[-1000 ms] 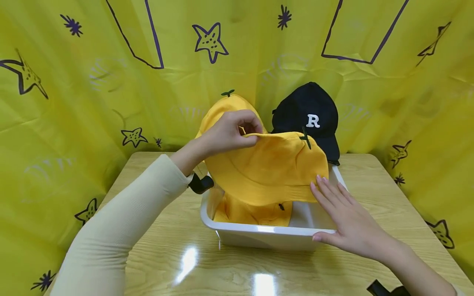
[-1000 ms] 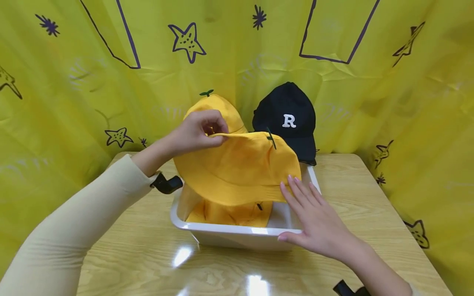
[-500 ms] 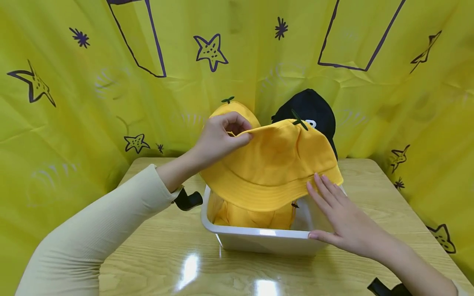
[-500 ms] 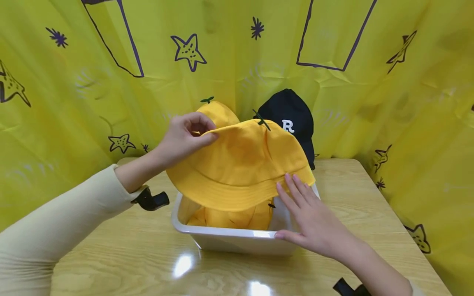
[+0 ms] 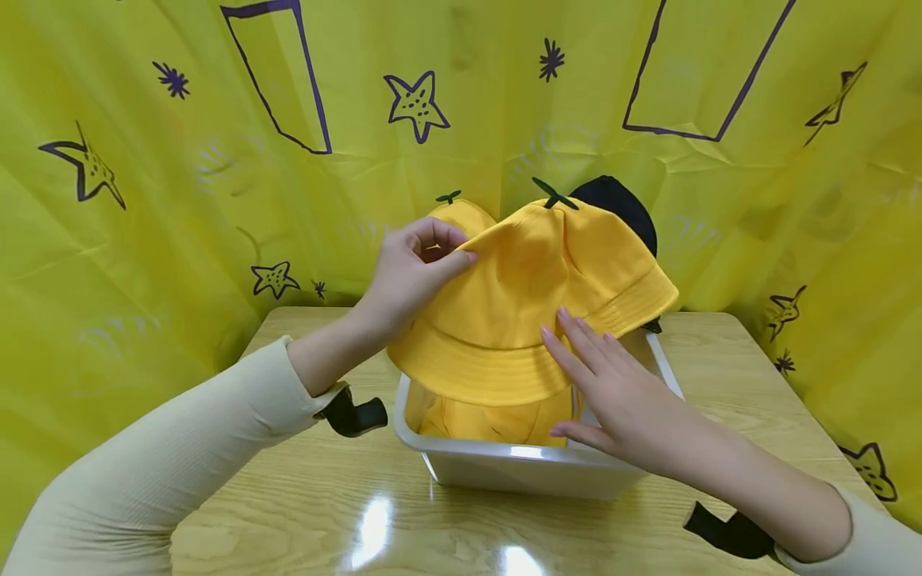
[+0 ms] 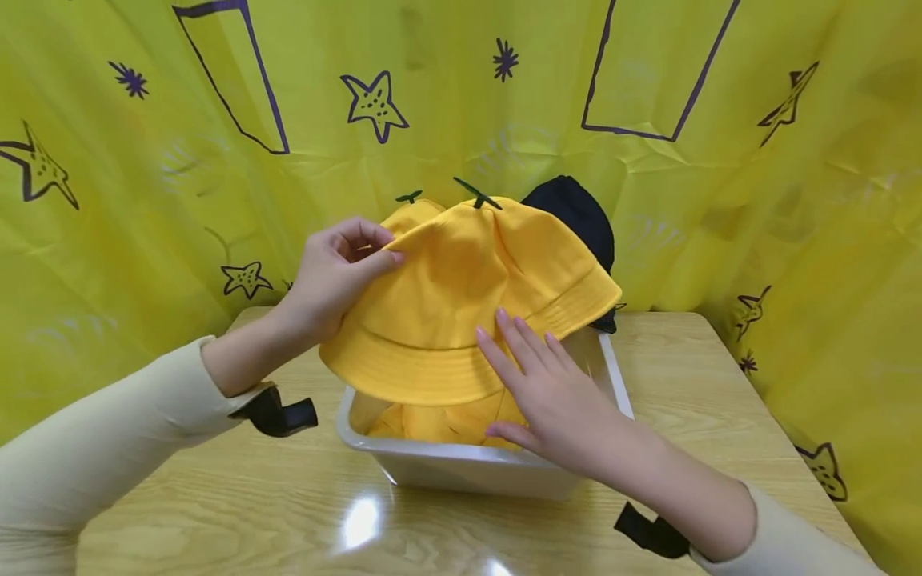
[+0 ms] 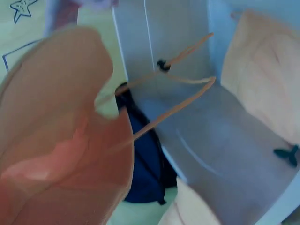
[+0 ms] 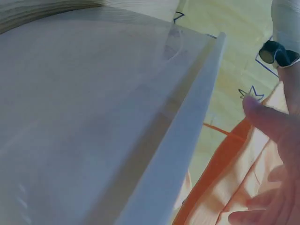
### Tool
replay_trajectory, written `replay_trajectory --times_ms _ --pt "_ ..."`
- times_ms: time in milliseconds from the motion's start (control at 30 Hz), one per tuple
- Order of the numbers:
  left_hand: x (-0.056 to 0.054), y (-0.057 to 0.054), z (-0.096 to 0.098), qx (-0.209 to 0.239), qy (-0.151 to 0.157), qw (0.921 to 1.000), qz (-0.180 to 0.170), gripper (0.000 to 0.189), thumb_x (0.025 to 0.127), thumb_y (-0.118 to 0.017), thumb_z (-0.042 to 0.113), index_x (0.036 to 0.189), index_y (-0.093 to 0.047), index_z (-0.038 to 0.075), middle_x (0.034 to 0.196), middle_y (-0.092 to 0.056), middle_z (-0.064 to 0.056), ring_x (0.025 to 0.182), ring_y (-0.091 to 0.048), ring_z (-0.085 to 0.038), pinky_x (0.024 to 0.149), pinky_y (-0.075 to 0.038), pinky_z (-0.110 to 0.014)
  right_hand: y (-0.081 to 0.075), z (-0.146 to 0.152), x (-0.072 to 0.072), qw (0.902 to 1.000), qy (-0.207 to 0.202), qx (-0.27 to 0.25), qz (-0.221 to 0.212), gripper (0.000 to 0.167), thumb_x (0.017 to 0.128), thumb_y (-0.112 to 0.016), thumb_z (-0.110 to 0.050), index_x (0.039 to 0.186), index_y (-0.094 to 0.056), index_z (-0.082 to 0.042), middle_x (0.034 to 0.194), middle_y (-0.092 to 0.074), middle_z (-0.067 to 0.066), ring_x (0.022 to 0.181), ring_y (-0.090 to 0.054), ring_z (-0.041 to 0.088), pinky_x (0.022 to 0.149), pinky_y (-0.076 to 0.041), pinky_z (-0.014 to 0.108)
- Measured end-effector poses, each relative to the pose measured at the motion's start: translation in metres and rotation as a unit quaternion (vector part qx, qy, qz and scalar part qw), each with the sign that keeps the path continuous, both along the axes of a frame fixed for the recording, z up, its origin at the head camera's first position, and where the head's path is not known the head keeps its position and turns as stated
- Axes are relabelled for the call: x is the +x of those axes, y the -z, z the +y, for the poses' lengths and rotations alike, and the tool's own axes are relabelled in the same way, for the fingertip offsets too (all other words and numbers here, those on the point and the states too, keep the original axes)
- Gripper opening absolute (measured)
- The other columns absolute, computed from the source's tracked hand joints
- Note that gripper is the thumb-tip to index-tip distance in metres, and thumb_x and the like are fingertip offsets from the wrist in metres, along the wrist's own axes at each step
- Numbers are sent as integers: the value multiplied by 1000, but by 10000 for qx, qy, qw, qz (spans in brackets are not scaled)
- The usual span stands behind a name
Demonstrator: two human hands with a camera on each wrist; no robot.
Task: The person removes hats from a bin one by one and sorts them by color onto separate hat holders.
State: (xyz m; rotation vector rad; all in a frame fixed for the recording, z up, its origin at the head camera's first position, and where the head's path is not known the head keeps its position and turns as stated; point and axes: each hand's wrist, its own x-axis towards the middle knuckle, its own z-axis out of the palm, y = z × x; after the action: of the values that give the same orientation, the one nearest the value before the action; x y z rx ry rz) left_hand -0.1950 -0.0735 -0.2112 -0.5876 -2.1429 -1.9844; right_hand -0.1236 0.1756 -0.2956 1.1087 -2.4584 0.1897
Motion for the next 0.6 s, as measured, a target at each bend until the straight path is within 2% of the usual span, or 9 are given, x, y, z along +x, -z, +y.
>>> replay_trajectory --times_ms 100,167,233,333,433,467,533,600 --pt "9 1 2 337 -211 9974 -593 9 80 -67 1 87 -63 1 79 -60 0 68 -59 -9 62 -52 -21 -2 -5 -5 9994 -149 -236 199 105 69 -84 -32 149 -23 -3 149 -28 28 118 -51 44 89 -43 62" --pt "14 1 2 510 -296 9949 -823 9 79 -68 2 87 -63 3 79 -59 1 66 -59 -9 61 -52 -20 -2 -8 -10 9978 -287 -409 437 107 59 -90 -19 146 -30 -2 145 -34 28 110 -57 41 86 -47 58" --pt "19 0 3 623 -308 9926 -999 10 79 -68 3 88 -63 3 79 -59 1 66 -58 -9 61 -51 -20 -2 -10 -15 9947 -443 -574 731 100 56 -90 -12 141 -39 -1 141 -42 26 103 -61 38 78 -53 48" --pt "26 -2 4 824 -233 9891 -1200 11 80 -68 4 90 -62 5 79 -58 1 68 -58 -10 62 -51 -21 -2 -9 -25 9857 -778 -842 1237 65 70 -76 -3 130 -52 1 131 -55 21 98 -65 32 65 -55 38" --pt "28 -5 5 1137 -83 9848 -1309 12 83 -66 5 93 -60 5 83 -57 0 73 -59 -11 65 -53 -21 -2 -7 -33 9731 -999 -1148 1729 31 87 -56 -8 116 -63 0 113 -66 15 88 -68 27 60 -54 36" --pt "28 -6 5 1236 -38 9834 -1325 12 84 -66 5 94 -59 5 84 -57 -1 74 -60 -11 66 -53 -21 -1 -7 -36 9687 -1049 -1274 1852 28 91 -49 -11 111 -66 0 106 -69 13 84 -68 26 60 -54 37" --pt "27 -7 5 1380 54 9814 -1336 12 85 -65 5 95 -58 5 86 -56 -2 76 -60 -11 67 -54 -21 -1 -5 -41 9624 -1075 -1500 1995 33 98 -42 -19 102 -69 -1 94 -71 10 79 -69 23 60 -54 36" --pt "26 -8 5 1465 126 9794 -1385 12 86 -64 5 96 -57 4 85 -56 -2 76 -61 -11 67 -54 -21 -1 -4 -45 9577 -1131 -1748 1988 35 98 -43 -23 95 -70 -2 87 -71 8 74 -68 20 61 -55 32"
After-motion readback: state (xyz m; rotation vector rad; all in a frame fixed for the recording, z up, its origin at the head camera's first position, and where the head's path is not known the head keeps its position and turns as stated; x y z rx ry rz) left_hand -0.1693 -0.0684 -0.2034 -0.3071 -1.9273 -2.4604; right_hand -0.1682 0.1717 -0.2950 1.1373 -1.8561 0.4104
